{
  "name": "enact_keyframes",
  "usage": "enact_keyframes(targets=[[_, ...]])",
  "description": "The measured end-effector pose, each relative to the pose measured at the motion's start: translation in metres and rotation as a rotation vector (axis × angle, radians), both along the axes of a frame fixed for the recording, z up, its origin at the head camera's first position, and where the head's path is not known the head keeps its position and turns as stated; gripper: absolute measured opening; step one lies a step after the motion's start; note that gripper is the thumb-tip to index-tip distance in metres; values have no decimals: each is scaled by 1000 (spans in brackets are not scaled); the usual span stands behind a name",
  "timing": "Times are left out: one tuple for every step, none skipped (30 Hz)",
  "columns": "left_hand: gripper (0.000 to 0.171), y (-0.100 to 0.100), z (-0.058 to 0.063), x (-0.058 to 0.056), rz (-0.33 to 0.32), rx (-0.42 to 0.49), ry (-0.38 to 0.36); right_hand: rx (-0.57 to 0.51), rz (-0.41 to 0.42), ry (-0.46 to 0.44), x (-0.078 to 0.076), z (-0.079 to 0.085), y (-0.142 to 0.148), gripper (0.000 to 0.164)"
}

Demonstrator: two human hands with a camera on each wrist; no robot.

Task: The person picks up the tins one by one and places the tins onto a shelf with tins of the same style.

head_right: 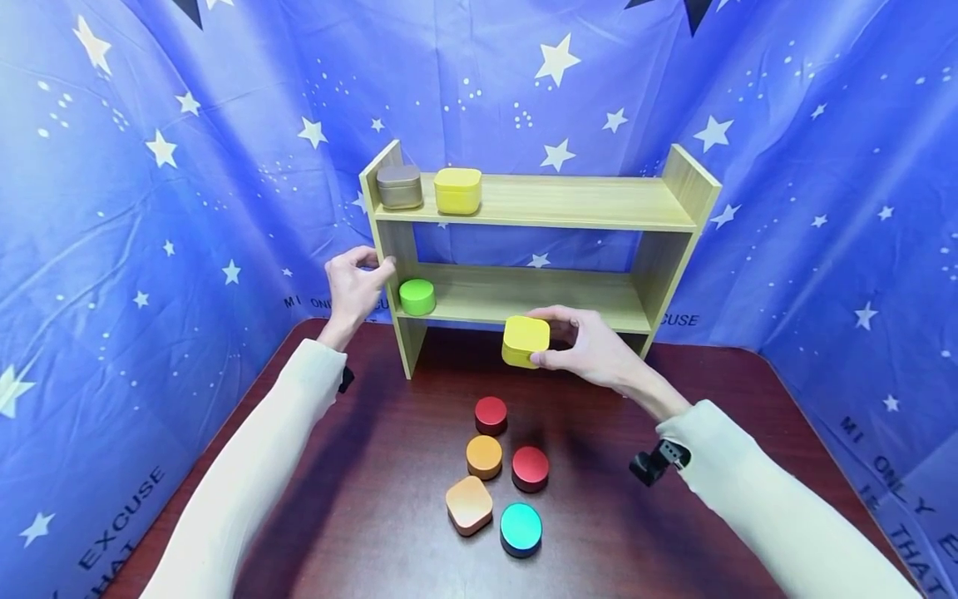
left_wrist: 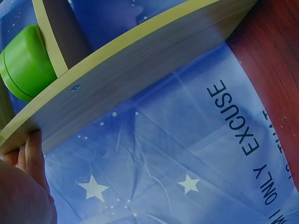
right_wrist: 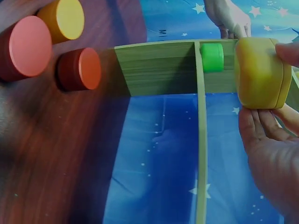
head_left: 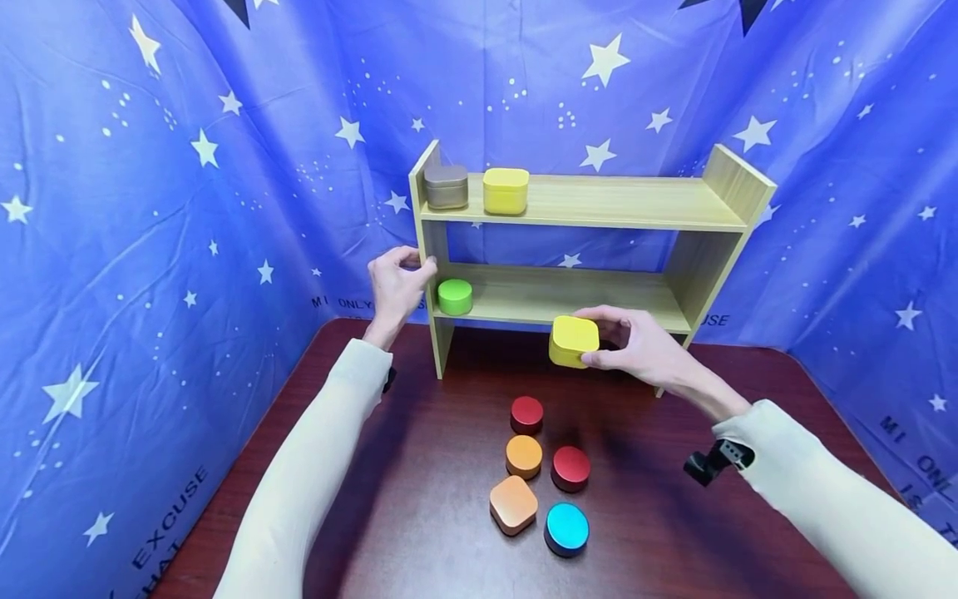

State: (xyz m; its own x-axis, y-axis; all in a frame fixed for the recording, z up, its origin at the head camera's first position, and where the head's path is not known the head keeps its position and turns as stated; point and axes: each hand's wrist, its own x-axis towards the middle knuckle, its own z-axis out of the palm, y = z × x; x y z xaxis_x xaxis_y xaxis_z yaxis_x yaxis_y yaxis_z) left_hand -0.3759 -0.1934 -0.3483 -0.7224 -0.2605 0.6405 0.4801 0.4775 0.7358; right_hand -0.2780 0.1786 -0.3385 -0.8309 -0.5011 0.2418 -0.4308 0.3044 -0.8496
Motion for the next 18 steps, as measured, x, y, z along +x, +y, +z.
enact_keyframes(targets=[[19,0,0,0,1,1,2,2,-2,7,-1,3,0,60],[19,0,0,0,2,0,3,3,-4,8,-1,5,0,59],[19,0,1,0,2,1,2,9,-12,15,-2,8,0,59],[19,0,1,0,1,0,-1,13,-18,18,-2,10,0,59],[19,0,1,0,0,-1,-2,16,-24,20,-2,12,0,59],[20,0,1,1,-1,-2,-4,19,-28,24,-2,14,1,59],[20,0,1,1,-1,-2,-7,22,-32,27,-3,16,1,59],[20,0,1,1,0,-3,-9,24,-35,27,-3,18,1,59],[20,0,1,1,1,-3,-10,26,-38,32,-3,20,1,59],[20,0,1,1,1,-5,-11,26,-41,34,-3,22,1,58],[21,0,0,1,0,-4,-12,24,-41,36,-4,24,1,58],[21,1,1,1,0,-4,-14,22,-40,37,-4,26,1,58],[21,1,1,1,-2,-1,-16,20,-40,39,-5,28,1,58],[21,1,1,1,-5,0,-17,16,-37,41,-5,31,0,57],[21,0,1,1,-8,3,-19,16,-36,50,-6,33,0,57],[21,0,1,1,-11,7,-21,18,-35,59,-7,36,0,57],[21,0,1,2,-10,8,-22,17,-32,66,-7,38,-1,56],[21,-1,2,2,-9,10,-24,20,-31,74,-8,41,-1,56]])
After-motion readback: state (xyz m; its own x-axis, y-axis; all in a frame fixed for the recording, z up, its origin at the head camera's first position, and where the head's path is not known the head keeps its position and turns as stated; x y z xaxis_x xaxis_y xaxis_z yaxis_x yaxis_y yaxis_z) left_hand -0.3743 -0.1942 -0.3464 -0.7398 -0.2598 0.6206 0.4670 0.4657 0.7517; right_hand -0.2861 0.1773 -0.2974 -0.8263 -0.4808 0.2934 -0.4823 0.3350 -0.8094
